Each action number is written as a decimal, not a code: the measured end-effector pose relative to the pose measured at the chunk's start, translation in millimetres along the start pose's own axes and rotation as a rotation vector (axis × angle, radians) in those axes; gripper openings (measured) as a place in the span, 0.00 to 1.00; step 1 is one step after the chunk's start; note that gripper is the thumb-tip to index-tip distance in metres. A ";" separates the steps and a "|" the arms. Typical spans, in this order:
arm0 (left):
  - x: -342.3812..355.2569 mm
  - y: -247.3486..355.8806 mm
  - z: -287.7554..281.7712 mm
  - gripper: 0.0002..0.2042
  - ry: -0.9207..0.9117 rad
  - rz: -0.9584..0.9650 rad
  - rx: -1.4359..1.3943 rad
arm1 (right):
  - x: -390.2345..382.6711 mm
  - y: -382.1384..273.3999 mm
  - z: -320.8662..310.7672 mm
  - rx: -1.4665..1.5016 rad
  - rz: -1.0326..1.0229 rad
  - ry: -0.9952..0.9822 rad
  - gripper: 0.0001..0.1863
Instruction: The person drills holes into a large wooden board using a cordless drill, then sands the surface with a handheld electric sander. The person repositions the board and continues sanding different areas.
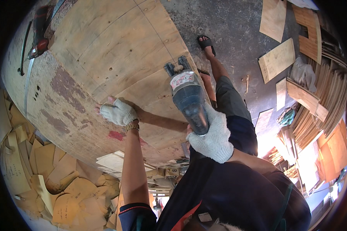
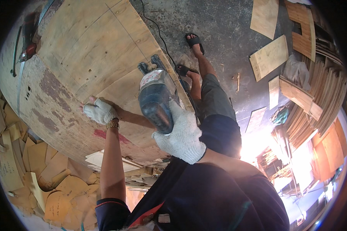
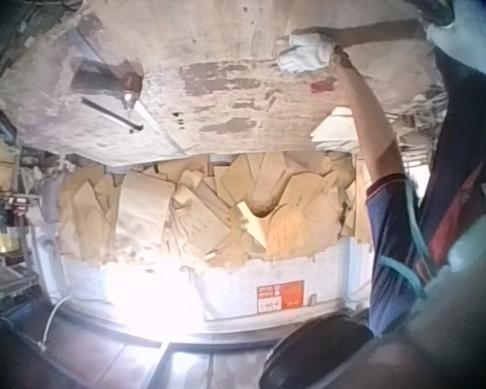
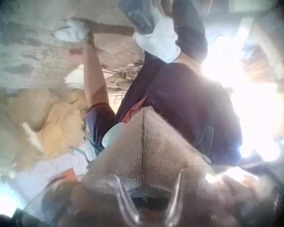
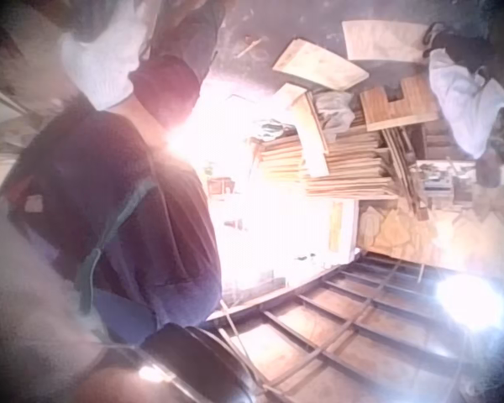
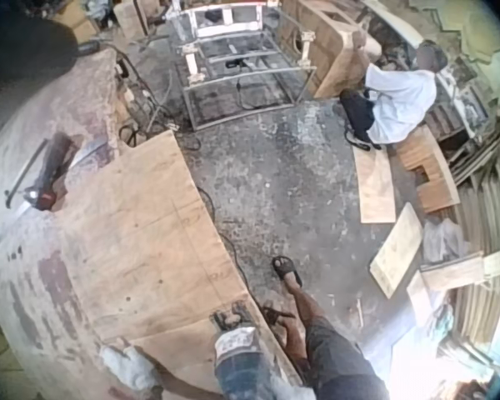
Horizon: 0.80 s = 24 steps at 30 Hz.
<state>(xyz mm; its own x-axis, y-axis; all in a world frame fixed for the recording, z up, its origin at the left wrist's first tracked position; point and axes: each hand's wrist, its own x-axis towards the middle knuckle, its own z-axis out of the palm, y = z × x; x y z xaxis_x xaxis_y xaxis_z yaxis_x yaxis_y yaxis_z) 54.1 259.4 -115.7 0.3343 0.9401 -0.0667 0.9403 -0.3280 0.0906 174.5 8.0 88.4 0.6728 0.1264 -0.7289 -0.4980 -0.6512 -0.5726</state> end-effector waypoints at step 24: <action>-2.8 3.0 -3.1 0.42 0.002 0.000 -0.037 | -3.0 12.4 7.4 -0.101 -0.144 0.030 0.40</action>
<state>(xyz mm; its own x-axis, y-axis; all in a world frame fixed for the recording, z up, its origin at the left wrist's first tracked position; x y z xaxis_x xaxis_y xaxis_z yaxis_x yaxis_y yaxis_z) 55.8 256.1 -112.2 0.3346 0.9401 -0.0647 0.9372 -0.3248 0.1275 162.3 5.0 80.7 0.7500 0.2022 -0.6298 -0.3391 -0.7000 -0.6285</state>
